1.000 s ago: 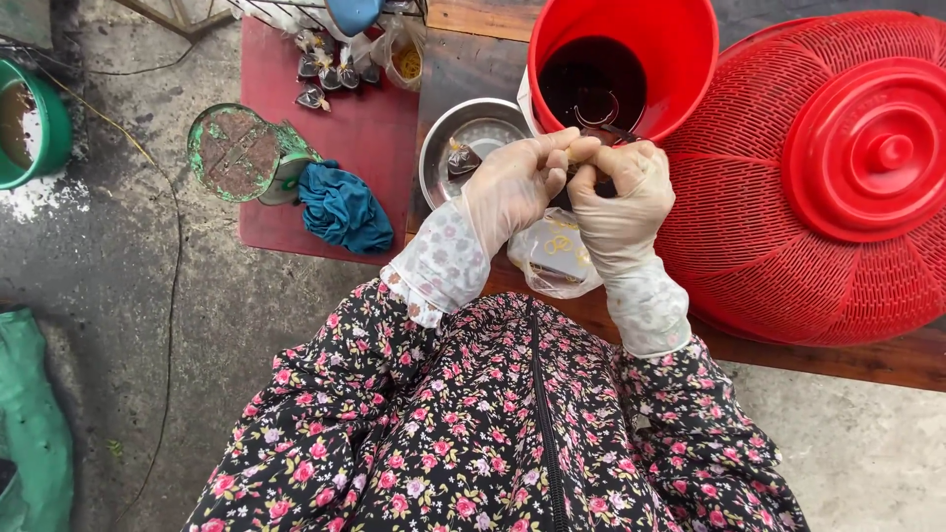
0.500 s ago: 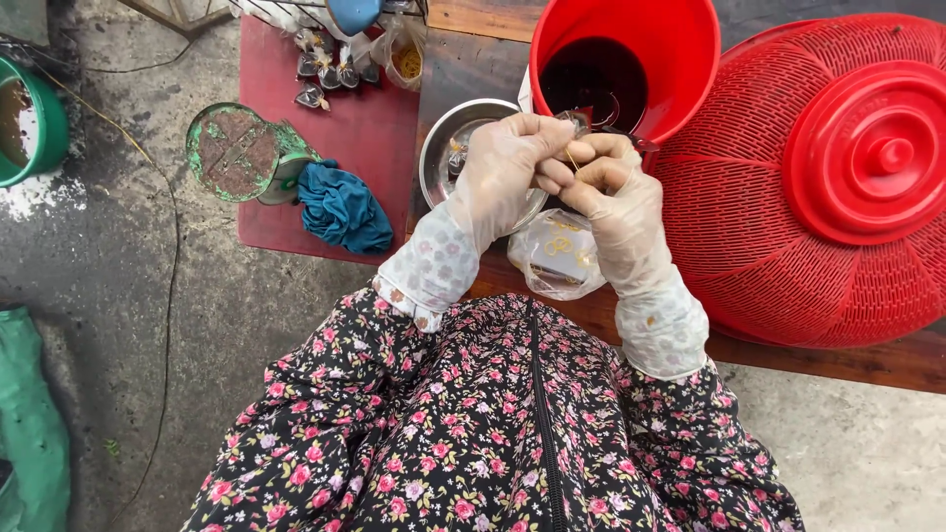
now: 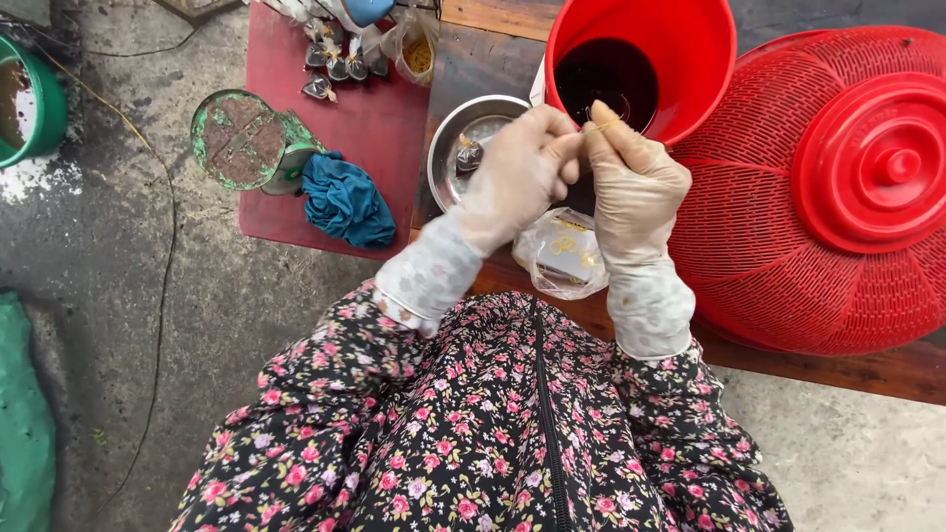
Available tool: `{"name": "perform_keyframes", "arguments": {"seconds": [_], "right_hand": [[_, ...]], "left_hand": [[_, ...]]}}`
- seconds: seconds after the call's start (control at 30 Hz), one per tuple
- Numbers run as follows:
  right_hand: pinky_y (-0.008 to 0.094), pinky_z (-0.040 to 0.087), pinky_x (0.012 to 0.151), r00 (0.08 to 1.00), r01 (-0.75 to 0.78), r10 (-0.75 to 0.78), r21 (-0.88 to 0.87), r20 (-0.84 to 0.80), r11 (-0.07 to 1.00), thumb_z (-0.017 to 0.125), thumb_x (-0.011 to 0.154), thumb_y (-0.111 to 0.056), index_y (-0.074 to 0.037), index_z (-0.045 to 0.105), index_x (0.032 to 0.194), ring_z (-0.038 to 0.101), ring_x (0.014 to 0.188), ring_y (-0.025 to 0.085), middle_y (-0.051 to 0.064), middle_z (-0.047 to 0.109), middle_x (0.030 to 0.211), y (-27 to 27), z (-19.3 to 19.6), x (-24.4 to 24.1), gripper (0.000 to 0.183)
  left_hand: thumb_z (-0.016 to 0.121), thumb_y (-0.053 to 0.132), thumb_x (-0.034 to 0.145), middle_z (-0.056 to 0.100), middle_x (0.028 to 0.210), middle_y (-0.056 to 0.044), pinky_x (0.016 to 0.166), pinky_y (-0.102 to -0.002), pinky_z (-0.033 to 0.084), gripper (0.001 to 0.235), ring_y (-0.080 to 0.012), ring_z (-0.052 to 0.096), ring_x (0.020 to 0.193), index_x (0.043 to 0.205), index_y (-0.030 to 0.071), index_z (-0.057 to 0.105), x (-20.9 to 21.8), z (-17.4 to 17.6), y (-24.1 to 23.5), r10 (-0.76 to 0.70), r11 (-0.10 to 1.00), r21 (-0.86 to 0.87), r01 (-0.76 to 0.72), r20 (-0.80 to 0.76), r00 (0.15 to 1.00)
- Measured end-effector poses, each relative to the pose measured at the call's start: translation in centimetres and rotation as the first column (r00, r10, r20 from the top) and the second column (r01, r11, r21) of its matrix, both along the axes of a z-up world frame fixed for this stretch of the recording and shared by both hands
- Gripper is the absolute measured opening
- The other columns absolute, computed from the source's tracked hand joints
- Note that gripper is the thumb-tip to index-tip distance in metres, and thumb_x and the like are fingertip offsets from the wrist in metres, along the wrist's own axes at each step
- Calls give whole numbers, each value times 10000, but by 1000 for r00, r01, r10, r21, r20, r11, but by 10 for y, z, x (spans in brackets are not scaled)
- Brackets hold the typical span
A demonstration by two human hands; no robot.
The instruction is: The person is preparing small plastic bags of food, possibly portions of a meal, by putting ingredients into the bags and securing them.
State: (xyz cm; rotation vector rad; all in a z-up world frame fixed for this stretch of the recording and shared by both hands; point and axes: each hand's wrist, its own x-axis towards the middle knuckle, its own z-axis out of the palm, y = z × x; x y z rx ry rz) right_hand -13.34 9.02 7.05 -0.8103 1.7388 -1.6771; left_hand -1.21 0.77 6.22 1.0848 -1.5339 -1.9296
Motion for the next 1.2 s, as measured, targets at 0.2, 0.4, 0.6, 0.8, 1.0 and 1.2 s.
{"name": "perform_keyframes", "arguments": {"seconds": [0.2,0.4,0.6,0.8,1.0,1.2], "right_hand": [[211,577,800,896,-445,444,65,22,893,790,912,-90,-44,719,1221,692,862,43,-16,774,1028,-8,42,-13,320],[320,495,711,739,-417,486,249,-467,874,854,895,-98,-31,812,1052,604,785,192,84,698,843,-13,39,-16,176],[243,519,721,890,-420,443,181,-111,889,766,982,-97,-21,769,967,635,793,74,5,716,877,-14,34,-11,78],[219,466,630,874,-481,472,341,114,808,756,991,-145,5,736,1040,565,709,71,7,675,842,-16,22,-19,159],[221,554,799,892,-430,394,149,219,891,665,1044,-147,-10,616,1339,661,837,89,58,730,1026,6,20,-33,329],[283,552,793,880,-471,407,577,247,668,643,954,-179,11,713,1219,689,841,143,106,750,964,45,-9,-35,333]], "left_hand": [[633,171,1003,709,767,-53,560,-250,532,227,-100,652,596,1123,-18,599,26,36,-26,-120,992,46,120,-21,993],[601,197,1015,757,842,-54,690,-242,587,735,-98,721,709,1570,-52,189,34,29,-29,-131,953,-249,175,184,974],[669,179,1031,779,1010,-89,829,-287,635,598,-153,738,887,1537,-72,474,40,-19,-32,126,981,173,-88,-223,967],[780,139,908,733,1205,-30,791,-228,574,565,-94,699,969,1414,7,568,47,6,-32,-239,971,-38,238,-48,970],[757,126,875,761,1047,-45,756,-259,578,344,-103,688,864,1201,23,721,55,-84,-48,-44,964,265,34,31,999],[825,140,846,778,990,-79,847,-333,592,213,-207,738,926,1030,43,780,43,-161,-56,63,958,-285,35,326,943]]}}
